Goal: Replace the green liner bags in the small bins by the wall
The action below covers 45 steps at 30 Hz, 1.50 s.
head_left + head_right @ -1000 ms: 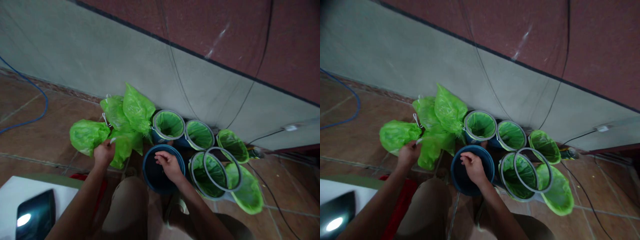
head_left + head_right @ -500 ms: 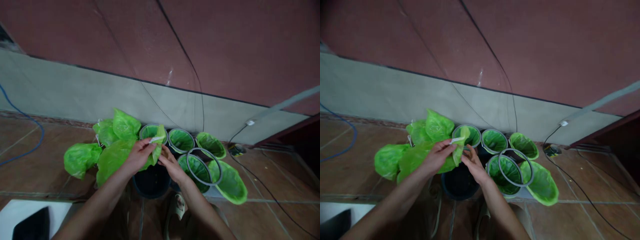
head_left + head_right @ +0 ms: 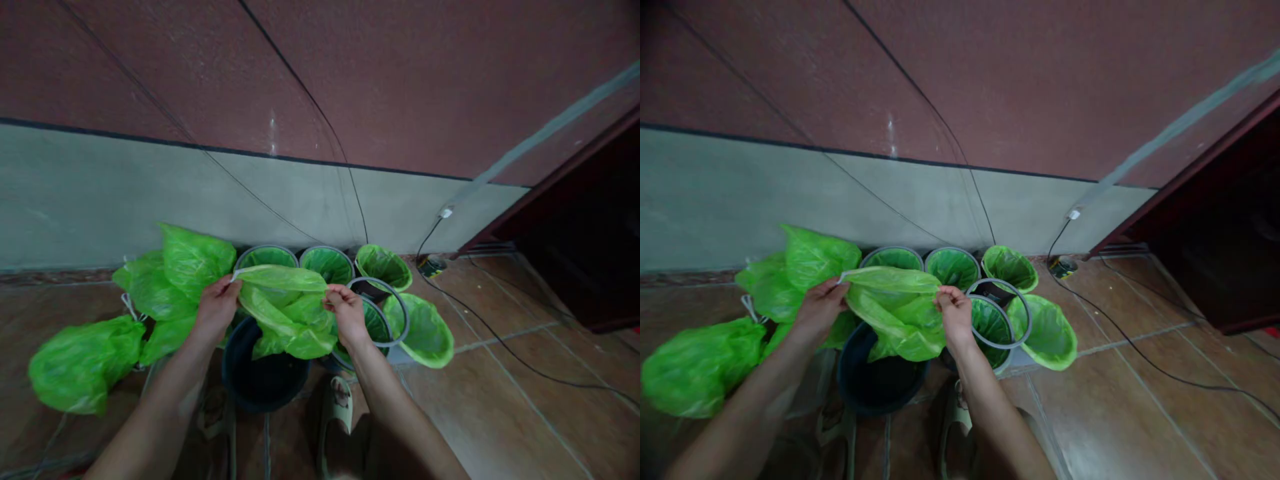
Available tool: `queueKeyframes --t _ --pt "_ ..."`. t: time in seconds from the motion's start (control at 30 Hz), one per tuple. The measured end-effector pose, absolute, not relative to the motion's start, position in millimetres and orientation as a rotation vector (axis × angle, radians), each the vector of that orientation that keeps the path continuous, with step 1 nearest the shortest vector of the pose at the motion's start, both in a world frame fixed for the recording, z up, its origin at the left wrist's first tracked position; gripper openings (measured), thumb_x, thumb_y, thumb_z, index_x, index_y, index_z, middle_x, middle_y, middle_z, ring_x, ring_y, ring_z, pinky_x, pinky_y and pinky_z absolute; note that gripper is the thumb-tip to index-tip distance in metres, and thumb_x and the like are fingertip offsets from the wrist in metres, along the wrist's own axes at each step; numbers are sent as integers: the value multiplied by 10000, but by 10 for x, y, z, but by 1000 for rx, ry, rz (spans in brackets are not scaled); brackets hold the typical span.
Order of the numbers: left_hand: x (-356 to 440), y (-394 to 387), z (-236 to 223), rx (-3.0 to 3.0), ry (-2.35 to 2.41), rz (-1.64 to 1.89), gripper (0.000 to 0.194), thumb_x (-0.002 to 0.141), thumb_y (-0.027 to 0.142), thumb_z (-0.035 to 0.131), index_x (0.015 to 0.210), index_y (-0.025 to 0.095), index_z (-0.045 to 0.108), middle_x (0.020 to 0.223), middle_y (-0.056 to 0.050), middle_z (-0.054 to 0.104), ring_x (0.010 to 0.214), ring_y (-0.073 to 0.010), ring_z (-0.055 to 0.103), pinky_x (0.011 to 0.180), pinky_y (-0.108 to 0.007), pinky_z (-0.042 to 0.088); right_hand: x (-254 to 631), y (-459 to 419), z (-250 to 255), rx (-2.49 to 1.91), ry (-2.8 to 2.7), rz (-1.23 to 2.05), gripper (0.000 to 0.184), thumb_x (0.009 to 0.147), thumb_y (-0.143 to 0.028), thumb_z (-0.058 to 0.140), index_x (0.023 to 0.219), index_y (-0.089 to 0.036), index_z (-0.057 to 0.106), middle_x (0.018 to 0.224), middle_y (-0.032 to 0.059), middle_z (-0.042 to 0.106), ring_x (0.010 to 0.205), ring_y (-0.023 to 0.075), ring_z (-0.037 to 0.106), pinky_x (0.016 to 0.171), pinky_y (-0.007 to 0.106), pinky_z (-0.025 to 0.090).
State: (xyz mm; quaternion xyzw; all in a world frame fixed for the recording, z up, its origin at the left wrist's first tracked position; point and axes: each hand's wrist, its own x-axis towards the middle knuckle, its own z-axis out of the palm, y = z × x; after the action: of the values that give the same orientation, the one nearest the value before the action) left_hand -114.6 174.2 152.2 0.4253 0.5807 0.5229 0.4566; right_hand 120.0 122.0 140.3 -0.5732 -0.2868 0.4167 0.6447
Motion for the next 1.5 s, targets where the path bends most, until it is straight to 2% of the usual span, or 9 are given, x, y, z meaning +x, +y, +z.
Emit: queueKeyframes --t 0.2,0.27,0.33,0.4,0.57,0.73,1.07,1.3,1.5 --pt "-1364 1839 1645 1434 1541 1295 326 766 391 549 948 176 713 824 -35 722 706 -183 632 667 -287 517 1362 1291 1386 -1663 -1154 630 216 741 -280 579 884 -167 695 777 43 691 690 185 618 728 344 495" --pt "-1317 1752 1694 1690 1469 1132 332 801 376 522 995 193 719 914 -34 744 783 -194 661 732 -291 526 1276 1250 1452 -1611 -1371 549 331 777 -235 559 1080 -169 675 1014 89 700 875 211 644 839 376 497" --pt "-1221 1628 1719 1951 1331 929 339 839 352 490 1047 210 716 994 -29 748 844 -192 676 787 -290 524 1135 1191 1538 -1432 -1634 496 455 791 -180 559 1243 -197 606 1280 102 608 1133 221 580 987 393 441" --pt "-1118 1512 1718 2161 1191 788 341 871 320 458 1082 216 705 1043 -32 741 902 -186 679 830 -287 516 983 1138 1599 -1250 -1888 495 522 787 -127 567 1302 -216 567 1369 83 551 1266 210 492 1073 383 374" --pt "-1032 1405 1679 2431 1232 668 329 899 262 422 1068 194 696 1032 -60 717 928 -186 670 839 -290 503 812 1100 1532 -1310 -1969 548 340 833 -141 558 1161 -188 636 1069 57 699 971 180 643 907 306 473" --pt "-1080 1425 1663 2521 1522 614 292 858 209 444 967 207 714 972 -56 696 838 -194 661 769 -293 491 902 1126 1491 -1475 -1788 381 110 864 -226 582 896 -201 684 866 29 680 827 172 634 794 271 465" --pt "-1231 1550 1762 2268 1998 892 300 772 179 467 954 194 706 1008 -72 686 840 -214 646 801 -302 487 1089 1125 1554 -1488 -1902 382 216 850 -92 506 926 -194 681 928 47 626 898 172 602 855 278 455" --pt "-1469 1648 1774 2205 2061 1017 305 810 204 426 930 154 702 942 -100 679 859 -228 634 855 -331 479 1235 1130 1580 -1599 -1635 108 310 802 -47 448 980 -161 674 961 78 618 885 182 606 841 273 469" --pt "-1527 1651 1807 2170 2185 1009 275 787 211 453 898 159 699 920 -96 681 797 -225 625 783 -331 477 1306 1121 1614 -1627 -1488 -33 333 770 -44 417 938 -176 673 956 78 622 887 191 602 852 305 471"
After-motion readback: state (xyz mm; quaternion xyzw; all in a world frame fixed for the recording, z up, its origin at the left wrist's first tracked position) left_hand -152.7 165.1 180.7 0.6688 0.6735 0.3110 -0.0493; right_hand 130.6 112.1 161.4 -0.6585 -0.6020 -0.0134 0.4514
